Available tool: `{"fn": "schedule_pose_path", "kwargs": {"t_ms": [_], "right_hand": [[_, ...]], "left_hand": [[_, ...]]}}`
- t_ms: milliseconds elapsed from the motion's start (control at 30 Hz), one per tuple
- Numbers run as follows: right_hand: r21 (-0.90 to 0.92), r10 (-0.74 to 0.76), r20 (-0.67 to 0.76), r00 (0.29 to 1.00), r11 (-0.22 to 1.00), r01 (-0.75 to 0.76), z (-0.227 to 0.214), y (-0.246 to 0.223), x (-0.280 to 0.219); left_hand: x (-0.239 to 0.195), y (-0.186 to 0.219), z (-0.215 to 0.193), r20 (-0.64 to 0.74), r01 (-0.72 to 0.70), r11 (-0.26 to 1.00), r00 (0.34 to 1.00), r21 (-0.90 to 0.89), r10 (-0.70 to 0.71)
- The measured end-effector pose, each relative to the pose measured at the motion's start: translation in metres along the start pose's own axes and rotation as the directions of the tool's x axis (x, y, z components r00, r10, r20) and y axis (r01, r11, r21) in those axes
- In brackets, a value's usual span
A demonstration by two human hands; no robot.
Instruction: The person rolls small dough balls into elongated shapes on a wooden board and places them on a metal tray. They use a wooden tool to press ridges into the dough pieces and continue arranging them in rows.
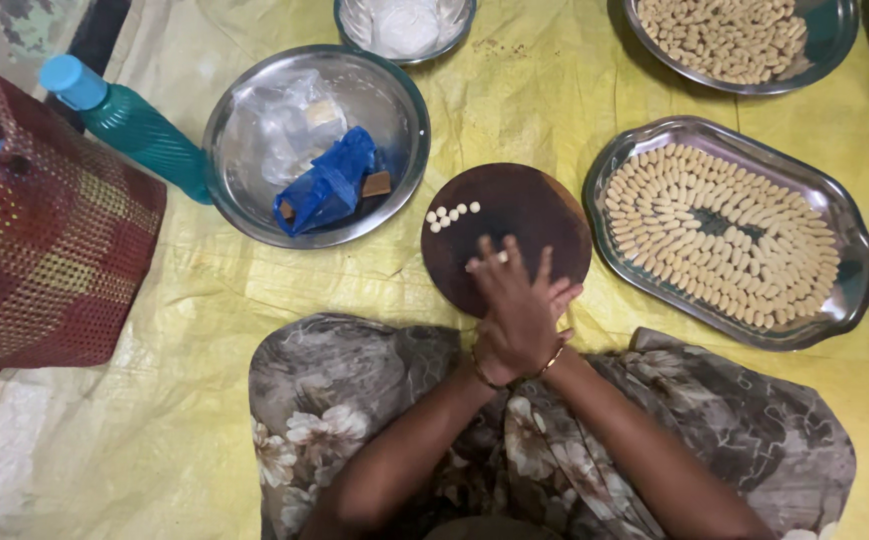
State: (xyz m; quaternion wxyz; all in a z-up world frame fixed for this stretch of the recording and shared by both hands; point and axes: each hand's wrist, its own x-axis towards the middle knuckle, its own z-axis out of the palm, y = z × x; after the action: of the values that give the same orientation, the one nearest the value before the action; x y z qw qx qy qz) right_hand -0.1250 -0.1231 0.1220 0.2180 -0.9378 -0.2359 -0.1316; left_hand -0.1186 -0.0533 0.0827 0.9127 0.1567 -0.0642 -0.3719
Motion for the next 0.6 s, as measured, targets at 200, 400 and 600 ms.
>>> {"fn": "schedule_pose_path", "kwargs": {"t_ms": [200, 400, 600], "right_hand": [[-0.053, 0.621, -0.323, 0.714, 0.741, -0.669, 0.041, -0.035, 0.044], [-0.075, 0.304, -0.040, 0.952, 0.949, -0.306, 0.033, 0.068, 0.005], [0.004, 0.338, -0.140, 0.931, 0.940, -0.341, 0.054, 0.097, 0.003]], "left_hand": [[-0.004, 0.024, -0.060, 0.065, -0.159, 0.970, 0.987, 0.184, 0.150], [0.015, -0.012, -0.139, 0.335, -0.052, 0.870, 0.910, -0.491, 0.244], [0.016, 0.011, -0.146, -0.397, -0.256, 0.928, 0.848, 0.272, 0.350]]}}
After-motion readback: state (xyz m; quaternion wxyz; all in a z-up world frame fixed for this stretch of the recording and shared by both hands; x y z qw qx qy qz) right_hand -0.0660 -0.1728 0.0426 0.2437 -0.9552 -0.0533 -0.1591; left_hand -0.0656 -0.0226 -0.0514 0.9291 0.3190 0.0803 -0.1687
